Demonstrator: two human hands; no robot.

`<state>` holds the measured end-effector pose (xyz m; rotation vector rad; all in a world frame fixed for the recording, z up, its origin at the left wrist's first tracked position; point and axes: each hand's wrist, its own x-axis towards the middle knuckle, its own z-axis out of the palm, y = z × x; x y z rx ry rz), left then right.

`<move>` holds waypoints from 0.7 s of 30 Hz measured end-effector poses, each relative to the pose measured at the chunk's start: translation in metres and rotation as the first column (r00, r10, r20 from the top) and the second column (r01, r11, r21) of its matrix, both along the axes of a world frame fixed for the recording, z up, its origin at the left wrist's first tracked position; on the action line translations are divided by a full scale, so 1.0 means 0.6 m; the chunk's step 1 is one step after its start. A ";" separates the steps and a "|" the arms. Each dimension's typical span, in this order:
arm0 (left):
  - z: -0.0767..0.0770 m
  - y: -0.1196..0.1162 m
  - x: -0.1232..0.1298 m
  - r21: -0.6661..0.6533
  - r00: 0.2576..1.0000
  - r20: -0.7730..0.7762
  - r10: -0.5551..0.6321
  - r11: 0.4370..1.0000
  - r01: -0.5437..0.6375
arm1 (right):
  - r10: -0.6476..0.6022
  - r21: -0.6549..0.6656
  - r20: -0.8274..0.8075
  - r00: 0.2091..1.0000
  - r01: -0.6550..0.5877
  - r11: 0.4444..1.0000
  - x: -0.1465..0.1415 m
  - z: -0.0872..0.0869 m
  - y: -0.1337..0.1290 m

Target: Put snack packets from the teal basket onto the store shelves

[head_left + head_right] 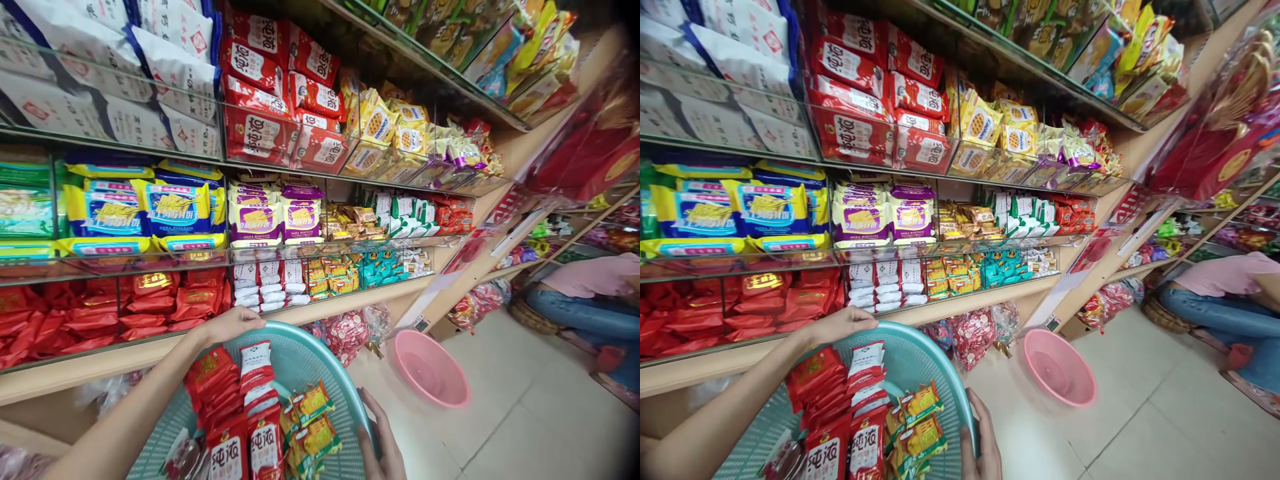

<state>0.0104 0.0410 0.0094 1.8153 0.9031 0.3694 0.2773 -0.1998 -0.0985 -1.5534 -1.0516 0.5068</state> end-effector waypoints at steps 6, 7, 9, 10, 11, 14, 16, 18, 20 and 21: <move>-0.011 0.002 -0.003 0.009 1.000 0.015 0.000 1.000 0.000 | 0.020 -0.032 0.071 0.997 -0.018 0.999 -0.001 0.018 -0.003; -0.013 0.003 -0.003 0.011 1.000 0.015 -0.006 1.000 0.006 | 0.043 -0.044 0.095 0.995 -0.039 0.998 0.002 0.025 0.000; -0.016 0.006 -0.005 0.012 1.000 0.016 -0.019 1.000 0.018 | 0.118 -0.077 0.138 0.983 -0.108 0.991 0.010 0.045 0.013; -0.017 0.006 -0.005 0.011 1.000 0.017 -0.021 1.000 0.021 | 0.154 -0.090 0.162 0.975 -0.141 0.986 0.015 0.057 0.022; -0.017 0.007 -0.005 0.008 1.000 0.017 -0.020 1.000 0.020 | 0.181 -0.097 0.191 0.965 -0.165 0.981 0.020 0.072 0.034; -0.014 0.004 -0.004 -0.001 1.000 0.019 -0.009 1.000 0.009 | 0.190 -0.080 0.305 0.933 -0.174 0.982 0.030 0.118 0.081; -0.012 0.003 -0.004 -0.003 1.000 0.020 -0.007 1.000 0.007 | 0.195 -0.047 0.392 0.899 -0.192 0.980 0.030 0.146 0.115; -0.012 0.002 -0.004 0.007 1.000 0.016 -0.012 1.000 0.012 | 0.210 -0.004 0.485 0.849 -0.238 0.971 0.025 0.168 0.151; -0.013 0.002 -0.004 0.016 1.000 0.014 -0.018 1.000 0.018 | 0.240 0.018 0.576 0.781 -0.305 0.952 0.015 0.184 0.188; -0.014 0.002 -0.004 0.018 1.000 0.016 -0.020 1.000 0.020 | 0.252 0.023 0.622 0.741 -0.339 0.941 0.009 0.190 0.207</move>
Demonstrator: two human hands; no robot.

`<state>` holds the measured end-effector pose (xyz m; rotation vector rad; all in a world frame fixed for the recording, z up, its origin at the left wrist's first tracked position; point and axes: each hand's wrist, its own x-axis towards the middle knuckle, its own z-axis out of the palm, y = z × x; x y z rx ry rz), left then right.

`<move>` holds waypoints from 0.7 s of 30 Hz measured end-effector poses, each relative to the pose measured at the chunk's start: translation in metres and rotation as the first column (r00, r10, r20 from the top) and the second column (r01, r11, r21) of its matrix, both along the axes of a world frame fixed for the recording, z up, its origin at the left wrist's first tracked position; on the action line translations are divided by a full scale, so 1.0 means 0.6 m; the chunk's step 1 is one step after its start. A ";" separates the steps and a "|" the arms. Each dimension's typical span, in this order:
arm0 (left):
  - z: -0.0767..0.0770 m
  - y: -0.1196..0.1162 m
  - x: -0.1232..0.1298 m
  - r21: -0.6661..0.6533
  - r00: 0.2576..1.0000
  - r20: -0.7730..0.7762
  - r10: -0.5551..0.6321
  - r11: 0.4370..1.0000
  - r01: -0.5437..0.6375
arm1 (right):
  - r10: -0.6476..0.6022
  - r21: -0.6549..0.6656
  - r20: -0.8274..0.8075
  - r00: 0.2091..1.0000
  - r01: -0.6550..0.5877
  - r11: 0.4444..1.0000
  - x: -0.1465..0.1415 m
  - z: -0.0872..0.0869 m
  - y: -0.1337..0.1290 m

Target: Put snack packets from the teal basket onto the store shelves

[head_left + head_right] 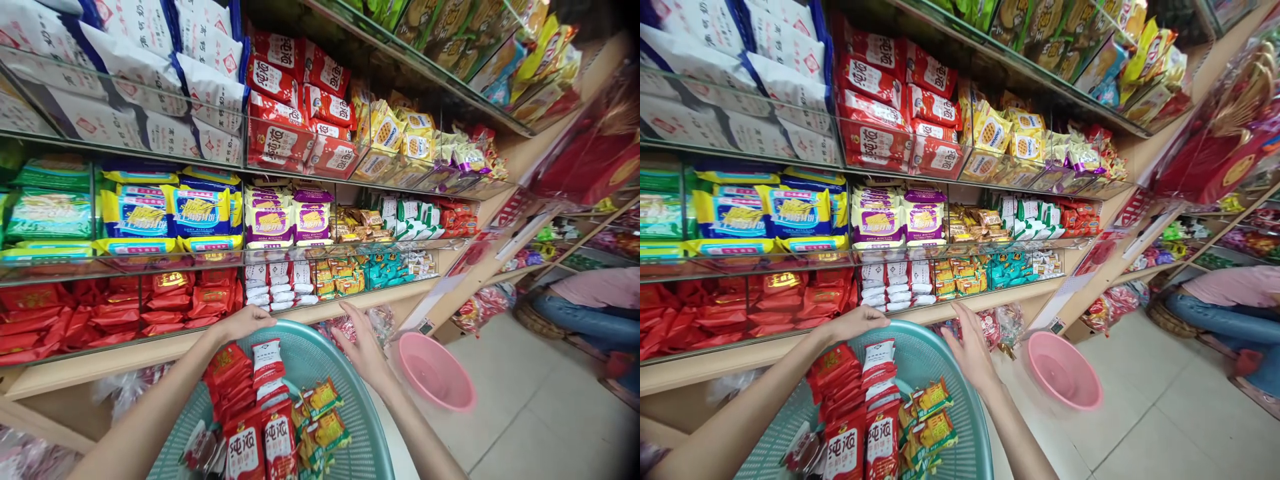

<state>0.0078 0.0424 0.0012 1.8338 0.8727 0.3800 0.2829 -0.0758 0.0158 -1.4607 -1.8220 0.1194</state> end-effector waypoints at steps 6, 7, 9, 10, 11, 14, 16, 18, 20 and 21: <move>-0.008 0.004 0.002 -0.006 1.000 0.021 0.020 1.000 -0.020 | 0.124 0.061 0.368 0.921 -0.158 0.986 -0.042 0.034 0.118; -0.009 0.004 0.003 -0.002 0.999 0.029 0.029 1.000 -0.029 | 0.121 0.066 0.401 0.908 -0.160 0.985 -0.050 0.038 0.135; -0.010 0.003 0.004 0.010 0.998 0.041 0.038 0.999 -0.039 | 0.093 0.087 0.398 0.913 -0.138 0.987 -0.069 0.043 0.165; -0.009 0.003 0.005 0.018 0.998 0.043 0.040 0.999 -0.041 | 0.069 0.101 0.372 0.926 -0.114 0.988 -0.079 0.043 0.178; -0.009 0.002 0.005 0.026 0.998 0.043 0.040 0.999 -0.041 | 0.038 0.116 0.336 0.941 -0.082 0.990 -0.091 0.043 0.188; -0.010 0.002 0.003 0.052 0.998 0.040 0.042 0.998 -0.044 | -0.088 0.148 0.223 0.971 0.056 0.987 -0.125 0.038 0.211; -0.013 0.003 0.002 0.063 0.999 0.035 0.038 0.997 -0.040 | -0.173 0.158 0.158 0.972 0.148 0.976 -0.144 0.031 0.222; -0.019 0.006 0.000 0.075 0.999 0.034 0.031 0.997 -0.034 | -0.243 0.158 0.101 0.965 0.226 0.961 -0.158 0.024 0.230; -0.024 0.008 -0.002 0.091 0.999 0.041 0.027 0.995 -0.030 | -0.298 0.154 0.061 0.953 0.286 0.946 -0.167 0.018 0.238; -0.026 0.009 -0.002 0.098 0.999 0.046 0.025 0.995 -0.030 | -0.321 0.151 0.046 0.946 0.311 0.938 -0.170 0.016 0.243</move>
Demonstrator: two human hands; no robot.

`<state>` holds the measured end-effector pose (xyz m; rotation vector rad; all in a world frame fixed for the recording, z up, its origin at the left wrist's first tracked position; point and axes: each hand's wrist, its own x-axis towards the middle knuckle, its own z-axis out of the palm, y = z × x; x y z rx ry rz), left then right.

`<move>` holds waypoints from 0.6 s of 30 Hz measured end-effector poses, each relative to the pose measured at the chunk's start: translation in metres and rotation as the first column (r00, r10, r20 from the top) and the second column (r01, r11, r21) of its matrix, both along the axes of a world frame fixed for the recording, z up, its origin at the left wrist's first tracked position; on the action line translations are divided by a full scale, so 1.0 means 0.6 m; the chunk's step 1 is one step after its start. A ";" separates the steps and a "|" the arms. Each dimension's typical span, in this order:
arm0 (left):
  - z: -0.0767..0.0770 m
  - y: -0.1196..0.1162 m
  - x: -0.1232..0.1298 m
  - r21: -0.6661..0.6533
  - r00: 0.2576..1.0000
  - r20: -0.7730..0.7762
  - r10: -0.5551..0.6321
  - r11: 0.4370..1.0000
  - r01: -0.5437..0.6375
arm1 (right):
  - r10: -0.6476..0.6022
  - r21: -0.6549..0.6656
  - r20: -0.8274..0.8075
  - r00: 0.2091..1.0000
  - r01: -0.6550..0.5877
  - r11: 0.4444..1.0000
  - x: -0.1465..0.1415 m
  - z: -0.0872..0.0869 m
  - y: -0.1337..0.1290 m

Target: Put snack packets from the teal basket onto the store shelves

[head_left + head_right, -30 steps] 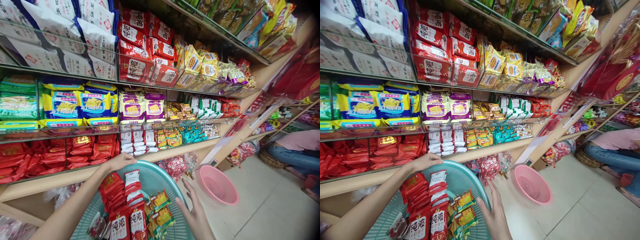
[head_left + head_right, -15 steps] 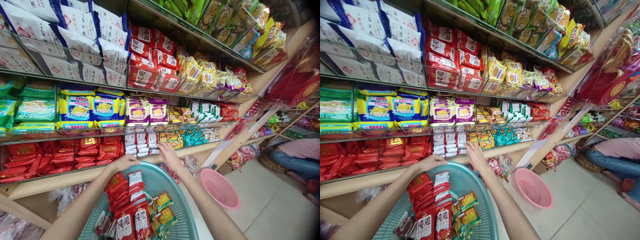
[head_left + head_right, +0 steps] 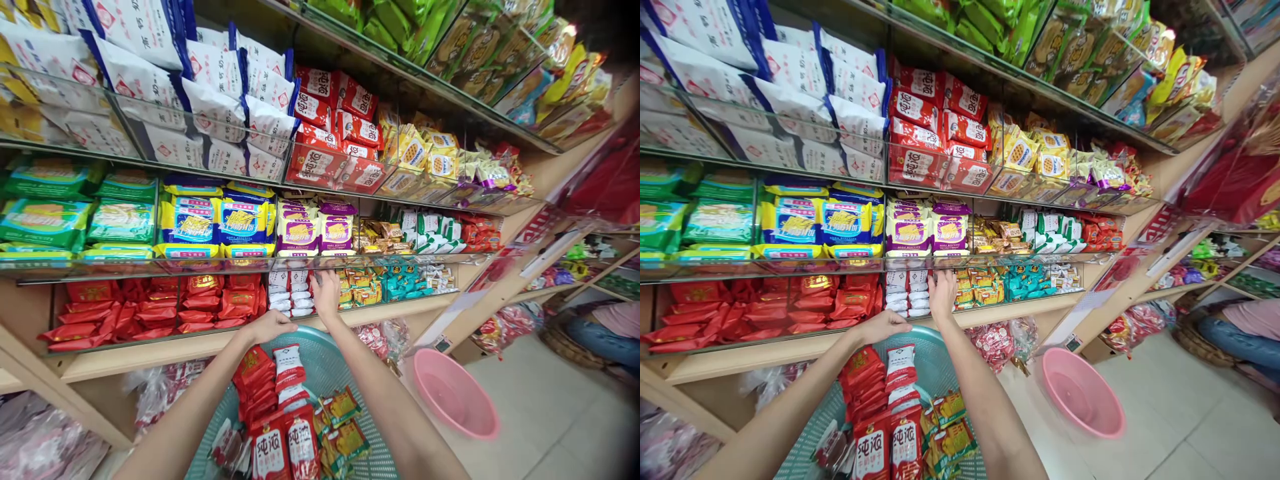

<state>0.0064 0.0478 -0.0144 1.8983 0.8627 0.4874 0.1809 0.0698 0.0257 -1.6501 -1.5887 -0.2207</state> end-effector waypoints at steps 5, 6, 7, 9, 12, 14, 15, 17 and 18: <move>-0.003 0.002 -0.001 0.011 1.000 0.008 0.004 1.000 -0.004 | -0.068 -0.004 -0.045 0.997 0.067 0.998 -0.009 -0.004 0.019; -0.003 0.002 -0.001 0.011 1.000 0.008 0.004 1.000 -0.004 | -0.071 -0.005 -0.051 0.996 0.071 0.997 -0.010 -0.004 0.021; -0.004 0.002 -0.001 0.012 1.000 0.008 0.005 1.000 -0.005 | -0.072 -0.004 -0.057 0.996 0.072 0.997 -0.011 -0.005 0.022; -0.004 0.002 -0.001 0.014 1.000 0.009 0.009 1.000 -0.009 | -0.068 0.005 -0.068 0.995 0.068 0.998 -0.011 -0.006 0.022; -0.002 0.001 -0.001 0.010 1.000 0.013 0.012 1.000 -0.013 | -0.053 0.034 -0.088 0.995 0.056 0.998 -0.009 -0.007 0.016; 0.001 -0.001 -0.001 0.000 1.000 0.013 0.010 1.000 -0.010 | -0.044 0.058 -0.105 0.993 0.050 0.997 -0.007 -0.008 0.010; 0.003 -0.002 0.000 -0.006 1.000 0.011 0.010 1.000 -0.010 | -0.040 0.072 -0.115 0.993 0.048 0.996 -0.005 -0.009 0.006; 0.006 -0.003 0.000 -0.014 1.000 0.006 0.011 1.000 -0.011 | -0.029 0.101 -0.133 0.991 0.042 0.994 -0.001 -0.011 -0.002; 0.007 -0.003 0.001 -0.015 1.000 0.004 0.013 1.000 -0.013 | -0.021 0.115 -0.139 0.990 0.037 0.993 0.001 -0.012 -0.006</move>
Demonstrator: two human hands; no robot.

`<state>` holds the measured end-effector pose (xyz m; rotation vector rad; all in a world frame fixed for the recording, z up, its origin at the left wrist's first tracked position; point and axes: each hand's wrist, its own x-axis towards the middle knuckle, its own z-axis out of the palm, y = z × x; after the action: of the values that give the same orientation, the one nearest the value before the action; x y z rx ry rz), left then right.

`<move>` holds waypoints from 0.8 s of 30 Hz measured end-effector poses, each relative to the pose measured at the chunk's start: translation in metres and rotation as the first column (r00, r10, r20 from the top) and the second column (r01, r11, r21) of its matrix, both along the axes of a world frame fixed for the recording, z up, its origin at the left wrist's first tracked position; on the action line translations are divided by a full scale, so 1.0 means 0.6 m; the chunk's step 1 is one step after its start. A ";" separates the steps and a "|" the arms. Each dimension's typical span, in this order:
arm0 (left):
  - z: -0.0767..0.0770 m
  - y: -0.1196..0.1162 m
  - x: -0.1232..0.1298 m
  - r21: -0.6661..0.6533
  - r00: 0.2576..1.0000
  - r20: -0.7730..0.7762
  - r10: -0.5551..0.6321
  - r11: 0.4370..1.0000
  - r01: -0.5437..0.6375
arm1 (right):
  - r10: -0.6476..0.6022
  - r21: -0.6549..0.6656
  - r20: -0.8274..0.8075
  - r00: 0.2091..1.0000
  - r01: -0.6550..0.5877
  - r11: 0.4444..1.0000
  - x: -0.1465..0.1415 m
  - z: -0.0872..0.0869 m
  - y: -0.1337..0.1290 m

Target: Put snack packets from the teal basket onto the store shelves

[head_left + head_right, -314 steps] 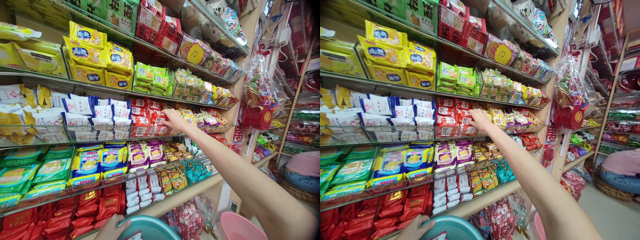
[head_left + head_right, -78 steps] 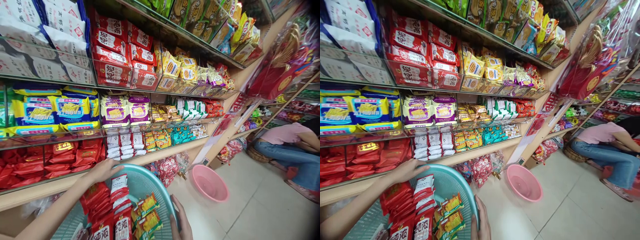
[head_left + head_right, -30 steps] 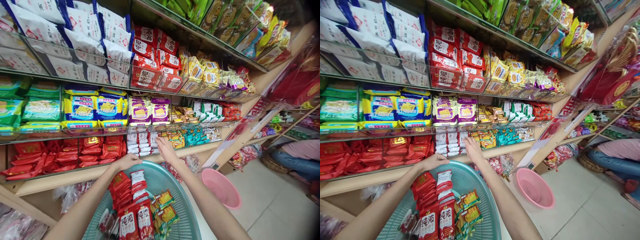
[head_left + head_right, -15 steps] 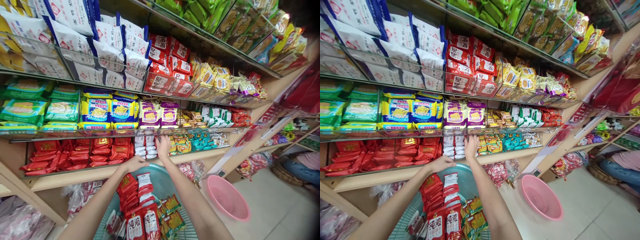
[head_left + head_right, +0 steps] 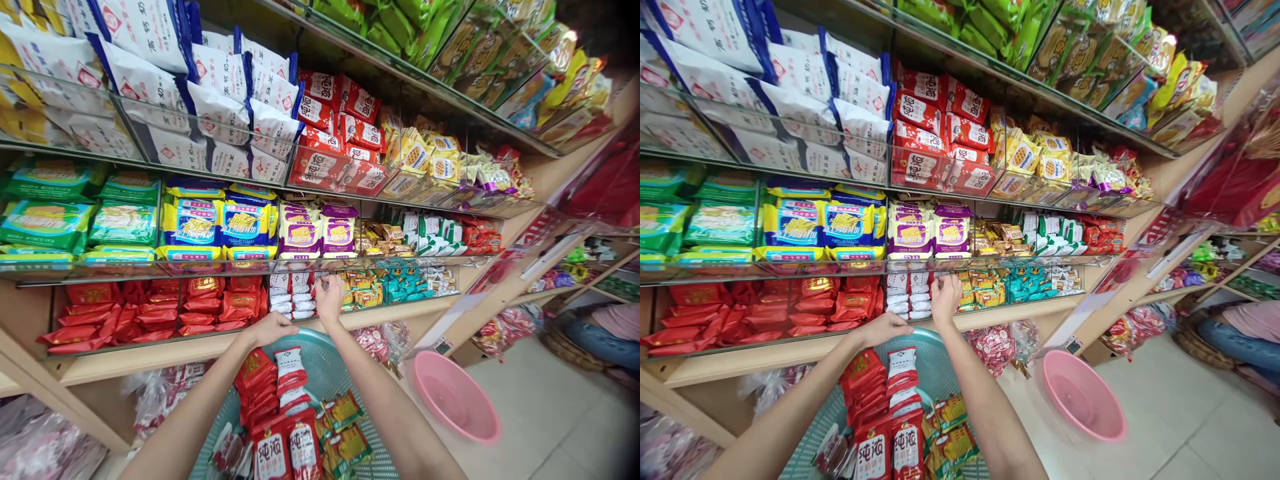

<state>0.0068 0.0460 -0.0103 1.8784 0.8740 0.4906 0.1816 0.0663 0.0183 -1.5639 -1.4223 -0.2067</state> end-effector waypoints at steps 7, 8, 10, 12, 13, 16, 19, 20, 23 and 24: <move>-0.003 0.001 0.000 -0.006 1.000 -0.007 -0.001 1.000 0.001 | 0.108 0.069 0.033 0.994 -0.110 0.992 0.024 0.003 -0.023; -0.004 0.001 -0.001 -0.007 1.000 -0.009 -0.002 1.000 0.002 | 0.130 0.070 0.047 0.990 -0.133 0.989 0.028 0.005 -0.025; -0.005 0.002 -0.001 -0.005 1.000 -0.015 -0.003 1.000 0.003 | 0.179 0.067 0.079 0.981 -0.185 0.981 0.035 0.008 -0.027; -0.006 0.003 -0.002 0.000 1.000 -0.020 -0.004 1.000 0.004 | 0.228 0.054 0.109 0.968 -0.235 0.970 0.041 0.010 -0.029; -0.006 0.003 -0.002 0.003 1.000 -0.021 -0.004 1.000 0.004 | 0.249 0.045 0.123 0.961 -0.256 0.966 0.044 0.011 -0.029; -0.007 0.005 -0.002 0.009 1.000 -0.025 -0.005 1.000 0.005 | 0.299 0.008 0.165 0.940 -0.305 0.952 0.054 0.014 -0.031; -0.007 0.004 -0.001 0.012 0.999 -0.032 -0.003 1.000 0.004 | 0.332 -0.040 0.215 0.918 -0.332 0.943 0.064 0.018 -0.034; -0.007 0.004 -0.001 0.013 0.999 -0.033 -0.001 1.000 0.001 | 0.345 -0.058 0.235 0.909 -0.341 0.938 0.068 0.020 -0.034; -0.008 0.004 -0.001 0.017 0.999 -0.033 0.002 1.000 -0.001 | 0.404 -0.117 0.306 0.862 -0.387 0.915 0.079 0.026 -0.036; -0.009 0.004 -0.002 0.018 0.999 -0.032 0.001 1.000 -0.001 | 0.425 -0.137 0.340 0.839 -0.403 0.905 0.083 0.028 -0.037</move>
<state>0.0058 0.0484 -0.0155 1.9068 0.8942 0.4715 0.2314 0.0443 0.0351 -1.2615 -2.0425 -0.1988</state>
